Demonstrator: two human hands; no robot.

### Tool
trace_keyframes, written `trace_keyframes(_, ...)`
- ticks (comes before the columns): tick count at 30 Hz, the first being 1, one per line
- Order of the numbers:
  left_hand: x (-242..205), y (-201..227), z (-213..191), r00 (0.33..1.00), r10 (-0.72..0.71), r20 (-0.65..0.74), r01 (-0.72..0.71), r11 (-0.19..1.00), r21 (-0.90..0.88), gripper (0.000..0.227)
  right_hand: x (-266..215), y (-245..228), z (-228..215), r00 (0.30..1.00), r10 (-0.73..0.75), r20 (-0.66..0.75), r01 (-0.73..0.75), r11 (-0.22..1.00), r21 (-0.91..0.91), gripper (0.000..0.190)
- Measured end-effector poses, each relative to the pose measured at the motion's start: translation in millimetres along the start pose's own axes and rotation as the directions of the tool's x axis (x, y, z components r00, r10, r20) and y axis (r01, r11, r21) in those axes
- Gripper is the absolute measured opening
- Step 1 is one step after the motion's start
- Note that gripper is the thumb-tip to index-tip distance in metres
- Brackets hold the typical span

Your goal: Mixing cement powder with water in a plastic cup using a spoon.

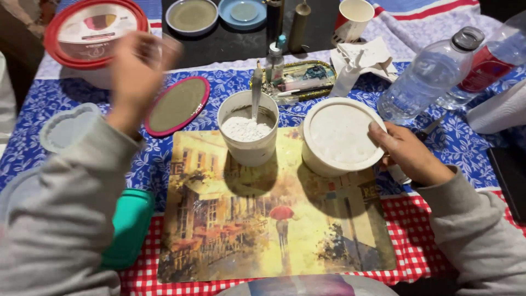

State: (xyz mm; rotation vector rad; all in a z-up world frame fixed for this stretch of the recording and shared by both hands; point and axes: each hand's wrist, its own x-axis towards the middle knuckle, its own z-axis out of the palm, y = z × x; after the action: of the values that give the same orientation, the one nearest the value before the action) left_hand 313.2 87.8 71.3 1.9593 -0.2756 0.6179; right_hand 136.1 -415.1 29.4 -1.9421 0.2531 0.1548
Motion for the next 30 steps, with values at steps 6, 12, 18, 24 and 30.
trace_keyframes(6, -166, 119, 93, 0.598, -0.218, 0.771, 0.401, 0.915, -0.052, 0.044, 0, 0, 1, 0.998, -0.038, 0.044, 0.040, 0.998, -0.041, 0.039)
trace_keyframes(12, -213, 149, 133, 0.390, -0.292, 0.873, 0.636, 0.771, -0.026, 0.101, -34, 5, -13, 0.999, -0.026, 0.039, 0.024, 0.998, 0.066, 0.038)
trace_keyframes(18, -210, 183, 91, 0.661, 0.056, 0.749, -0.020, 0.998, -0.057, 0.139, -81, -28, -17, 0.980, 0.027, 0.196, -0.046, 0.995, 0.093, 0.042)
trace_keyframes(24, -183, 244, 28, 0.572, 0.330, 0.751, -0.315, 0.934, -0.170, 0.160, -104, -92, 18, 0.923, -0.038, 0.382, 0.000, 0.995, 0.100, 0.042)
trace_keyframes(30, -132, 260, -24, 0.562, 0.424, 0.710, -0.301, 0.905, -0.301, 0.145, -85, -159, 32, 0.870, -0.374, 0.320, 0.352, 0.927, 0.127, 0.045)
